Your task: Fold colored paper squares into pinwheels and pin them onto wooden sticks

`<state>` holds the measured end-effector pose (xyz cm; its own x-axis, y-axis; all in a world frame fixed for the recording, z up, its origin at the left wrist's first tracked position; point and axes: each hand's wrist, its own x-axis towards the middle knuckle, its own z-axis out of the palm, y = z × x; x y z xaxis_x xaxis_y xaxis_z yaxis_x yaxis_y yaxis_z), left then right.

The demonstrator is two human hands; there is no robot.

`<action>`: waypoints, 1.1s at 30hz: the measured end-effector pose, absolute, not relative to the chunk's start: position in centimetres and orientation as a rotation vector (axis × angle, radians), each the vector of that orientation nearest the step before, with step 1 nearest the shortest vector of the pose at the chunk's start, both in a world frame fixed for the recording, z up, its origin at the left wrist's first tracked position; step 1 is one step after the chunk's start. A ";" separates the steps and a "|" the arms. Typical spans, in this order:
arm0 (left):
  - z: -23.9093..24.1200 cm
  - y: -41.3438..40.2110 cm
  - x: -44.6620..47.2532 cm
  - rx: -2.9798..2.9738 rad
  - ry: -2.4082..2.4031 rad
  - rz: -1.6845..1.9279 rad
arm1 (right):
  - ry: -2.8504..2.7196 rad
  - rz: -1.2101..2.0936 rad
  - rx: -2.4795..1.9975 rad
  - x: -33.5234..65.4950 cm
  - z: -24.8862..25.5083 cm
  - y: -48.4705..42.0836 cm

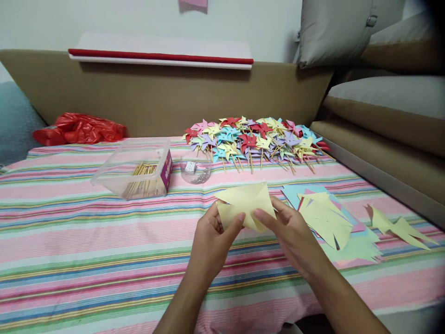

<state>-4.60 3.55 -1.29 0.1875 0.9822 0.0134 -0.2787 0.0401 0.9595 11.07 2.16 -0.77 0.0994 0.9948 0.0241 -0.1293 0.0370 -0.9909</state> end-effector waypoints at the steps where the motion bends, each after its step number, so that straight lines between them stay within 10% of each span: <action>1: -1.2 3.6 -4.7 1.094 0.849 1.157 | -1.097 1.243 -1.149 11.3 -0.6 2.1; 33: -1.7 3.9 -4.7 1.095 0.834 1.011 | -0.508 1.717 -0.649 10.2 -1.7 2.0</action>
<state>-4.65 3.86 -1.73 0.3309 0.9422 -0.0523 -0.2310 0.1346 0.9636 10.16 2.00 -1.68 -0.1738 0.9723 -0.1561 -0.7312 -0.2336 -0.6410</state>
